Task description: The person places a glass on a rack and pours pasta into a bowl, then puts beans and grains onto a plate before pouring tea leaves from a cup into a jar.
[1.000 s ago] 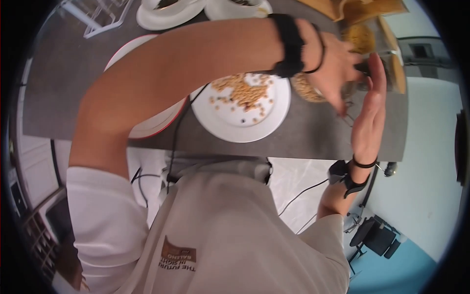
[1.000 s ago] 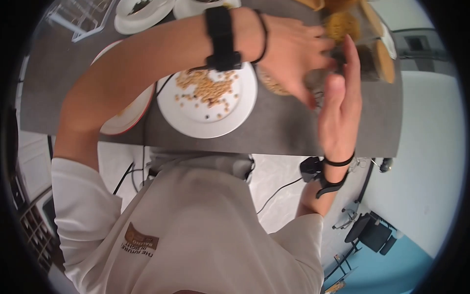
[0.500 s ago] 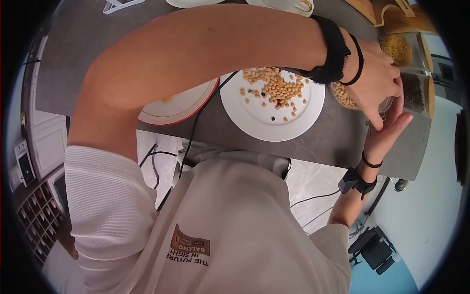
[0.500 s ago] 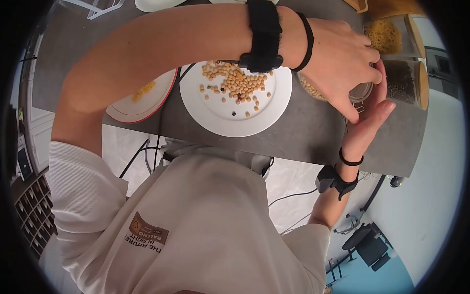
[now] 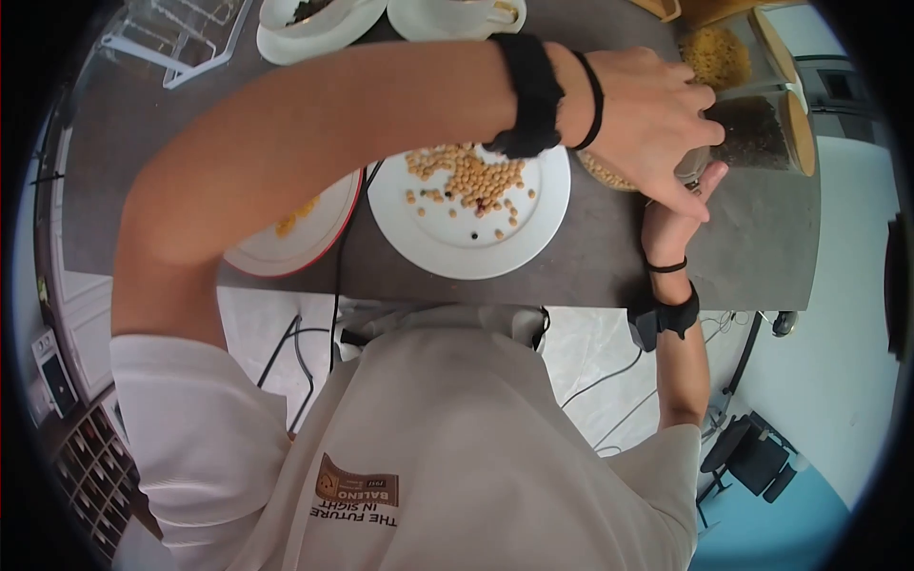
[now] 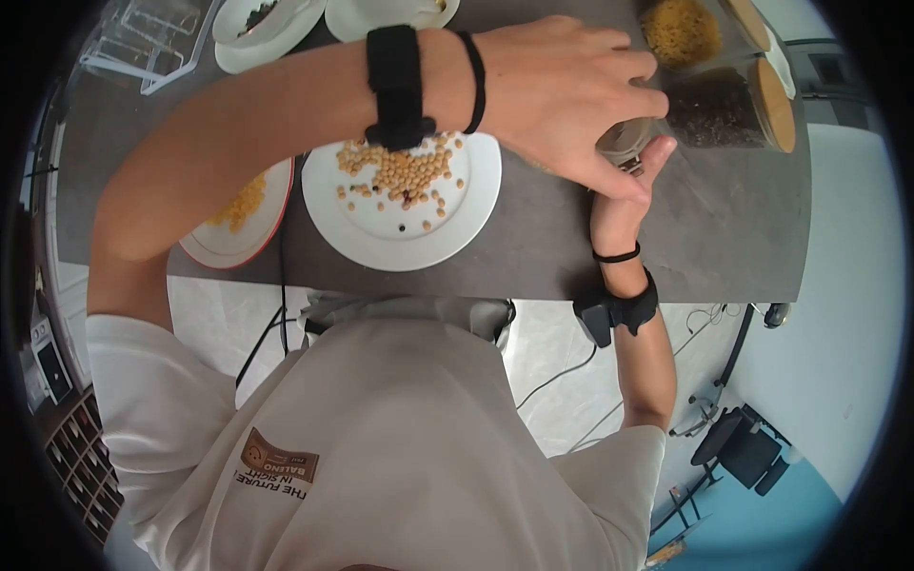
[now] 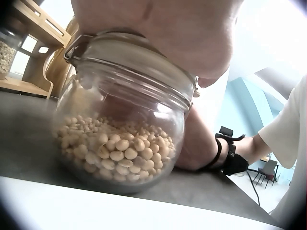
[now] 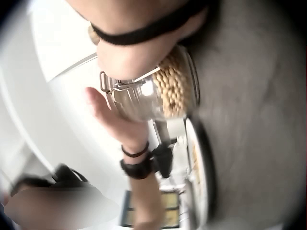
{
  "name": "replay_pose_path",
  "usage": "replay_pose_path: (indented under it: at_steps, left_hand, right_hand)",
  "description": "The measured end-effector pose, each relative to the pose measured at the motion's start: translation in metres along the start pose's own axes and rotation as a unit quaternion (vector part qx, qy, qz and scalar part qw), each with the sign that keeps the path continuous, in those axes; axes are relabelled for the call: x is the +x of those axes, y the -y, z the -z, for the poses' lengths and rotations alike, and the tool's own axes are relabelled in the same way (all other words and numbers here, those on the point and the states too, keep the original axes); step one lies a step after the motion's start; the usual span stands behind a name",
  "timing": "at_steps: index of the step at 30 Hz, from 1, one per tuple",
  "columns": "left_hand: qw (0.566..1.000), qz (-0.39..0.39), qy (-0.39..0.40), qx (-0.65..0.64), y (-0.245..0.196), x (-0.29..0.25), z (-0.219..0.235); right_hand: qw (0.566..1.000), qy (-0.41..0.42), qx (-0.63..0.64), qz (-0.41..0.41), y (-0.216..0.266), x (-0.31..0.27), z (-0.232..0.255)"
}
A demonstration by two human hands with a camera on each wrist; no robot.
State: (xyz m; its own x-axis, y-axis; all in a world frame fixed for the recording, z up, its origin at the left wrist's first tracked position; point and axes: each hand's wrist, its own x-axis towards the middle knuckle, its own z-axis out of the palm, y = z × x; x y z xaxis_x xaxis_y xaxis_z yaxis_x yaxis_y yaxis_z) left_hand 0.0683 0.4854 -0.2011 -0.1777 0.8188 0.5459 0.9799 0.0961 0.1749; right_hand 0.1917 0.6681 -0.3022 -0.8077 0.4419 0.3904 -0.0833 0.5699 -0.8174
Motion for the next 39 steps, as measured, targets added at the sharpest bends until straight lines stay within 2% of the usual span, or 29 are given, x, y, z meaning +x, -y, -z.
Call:
replay_pose_path:
  at_steps: [1, 7, 8, 11, 14, 17, 18, 21, 22, 25, 26, 29, 32, 35, 36, 39]
  left_hand:
    - [1.0, 0.0, 0.004, 0.002, 0.0, 0.0, 0.002]
    - [1.0, -0.003, 0.012, -0.016, -0.001, 0.001, 0.004]
    - [0.999, 0.01, 0.042, -0.018, -0.002, 0.002, 0.006]
    - [0.999, 0.006, 0.049, -0.022, -0.002, 0.002, 0.008]
    - [0.999, -0.009, 0.023, -0.025, -0.001, 0.002, 0.006]
    - [1.0, -0.016, 0.005, -0.02, -0.002, 0.001, 0.007]
    - [0.999, -0.014, 0.012, -0.029, -0.002, 0.001, 0.009]
    - [0.998, 0.004, 0.03, -0.055, -0.005, 0.001, 0.012]
    - [0.998, 0.012, 0.035, -0.06, -0.006, 0.002, 0.014]
    - [0.995, 0.029, 0.067, -0.075, -0.006, 0.003, 0.016]
    - [0.993, 0.033, 0.079, -0.082, -0.006, 0.004, 0.017]
    - [0.983, 0.071, 0.12, -0.123, -0.005, 0.009, 0.019]
    - [0.967, 0.139, 0.08, -0.198, -0.011, 0.011, 0.032]
    - [0.989, 0.063, 0.03, -0.132, -0.014, 0.006, 0.055]
    - [0.988, 0.057, 0.032, -0.139, -0.017, 0.001, 0.067]
    - [0.986, 0.043, 0.037, -0.154, -0.023, -0.029, 0.107]
  right_hand:
    - [0.96, 0.017, 0.251, -0.118, 0.021, 0.004, -0.008]
    - [0.928, 0.087, 0.329, -0.152, 0.038, 0.003, -0.005]
    - [0.939, 0.086, 0.303, -0.135, 0.037, 0.003, -0.005]
    - [0.933, 0.085, 0.32, -0.141, 0.038, 0.002, -0.005]
    - [0.944, 0.073, 0.291, -0.141, 0.053, 0.003, -0.009]
    - [0.954, 0.059, 0.285, -0.066, 0.071, 0.004, -0.016]
    - [0.964, 0.077, 0.252, -0.031, 0.067, 0.005, -0.012]
    - [0.968, 0.054, 0.245, 0.027, 0.058, 0.005, -0.016]
    - [0.957, 0.075, 0.28, 0.02, 0.058, 0.004, -0.015]
    - [0.985, 0.09, 0.145, 0.031, 0.059, 0.005, -0.012]
    - [0.981, 0.082, 0.175, -0.006, 0.063, 0.003, -0.013]
    - [0.974, 0.084, 0.205, 0.055, 0.048, 0.002, -0.015]
    - [0.972, 0.141, 0.174, 0.072, 0.038, 0.005, -0.004]
    - [0.972, 0.172, 0.143, 0.074, 0.055, 0.003, -0.003]
    - [0.976, 0.156, 0.13, 0.076, 0.058, 0.005, -0.004]
    - [0.974, 0.2, 0.107, -0.002, 0.06, 0.006, 0.003]
